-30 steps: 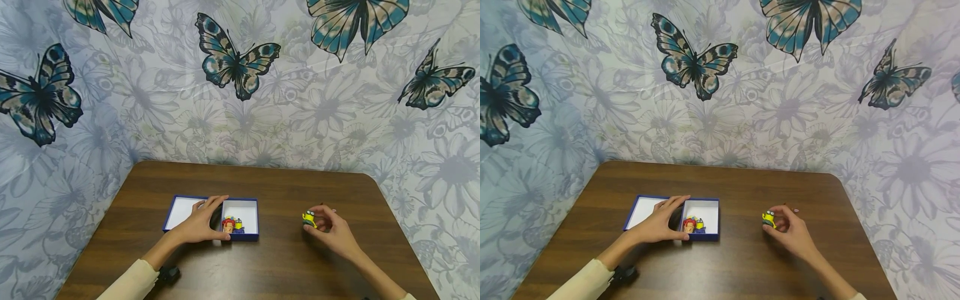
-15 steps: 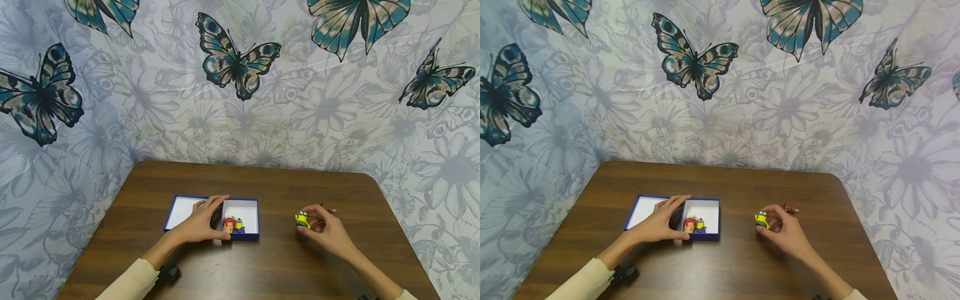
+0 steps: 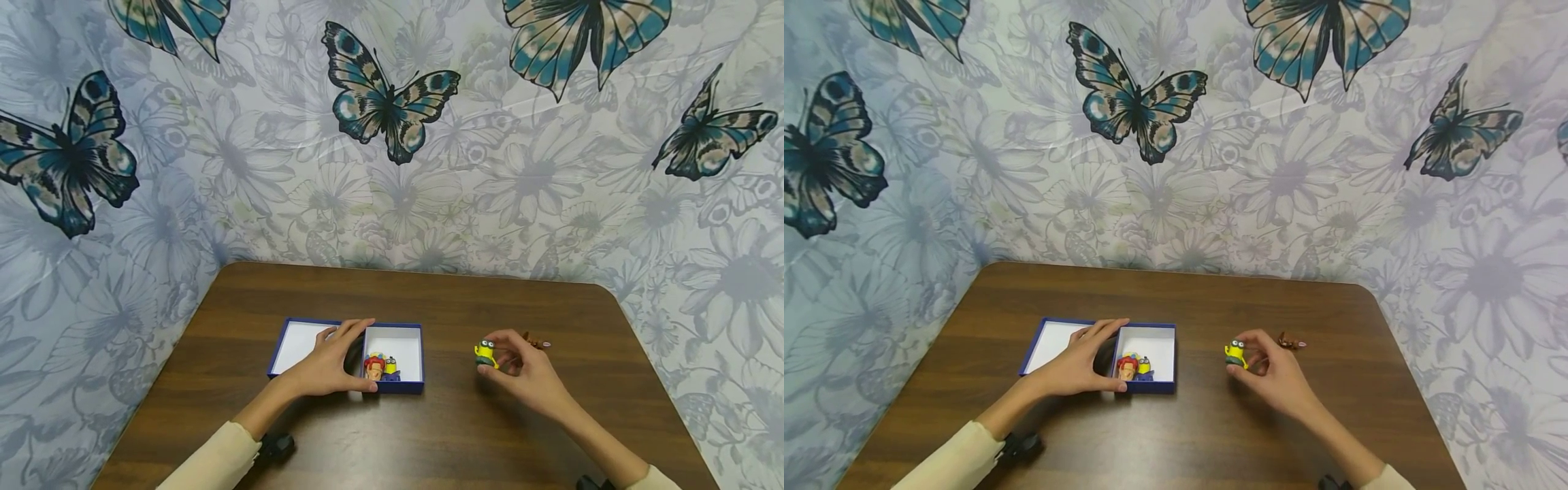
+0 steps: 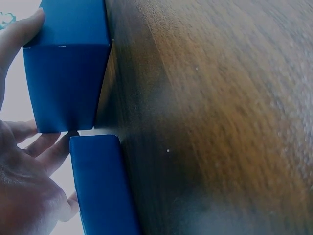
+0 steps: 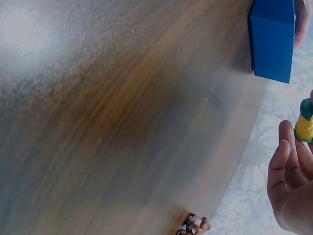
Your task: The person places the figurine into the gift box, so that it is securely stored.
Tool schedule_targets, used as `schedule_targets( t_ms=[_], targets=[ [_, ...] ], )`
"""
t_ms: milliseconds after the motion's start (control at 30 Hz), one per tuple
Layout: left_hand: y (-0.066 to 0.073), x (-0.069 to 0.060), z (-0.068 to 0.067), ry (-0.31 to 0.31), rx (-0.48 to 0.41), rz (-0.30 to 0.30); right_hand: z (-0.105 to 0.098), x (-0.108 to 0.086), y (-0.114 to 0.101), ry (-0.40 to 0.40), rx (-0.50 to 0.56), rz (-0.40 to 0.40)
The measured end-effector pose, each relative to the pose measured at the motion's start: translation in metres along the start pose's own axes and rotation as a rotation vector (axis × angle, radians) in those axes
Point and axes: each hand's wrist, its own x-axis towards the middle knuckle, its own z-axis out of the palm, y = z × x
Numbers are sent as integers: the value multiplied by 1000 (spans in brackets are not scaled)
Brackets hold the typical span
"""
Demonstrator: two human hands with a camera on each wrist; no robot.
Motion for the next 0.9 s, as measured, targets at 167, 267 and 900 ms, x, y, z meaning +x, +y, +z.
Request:
schedule_targets(
  t_ms=[167, 267, 900],
  targets=[
    [-1, -1, 1, 4, -5, 0, 7, 2, -1, -20, 18, -5],
    [-2, -1, 1, 9, -1, 7, 11, 3, -2, -30, 39, -2],
    [0, -2, 0, 13, -16, 13, 25, 23, -14, -34, 65, -52]
  ],
)
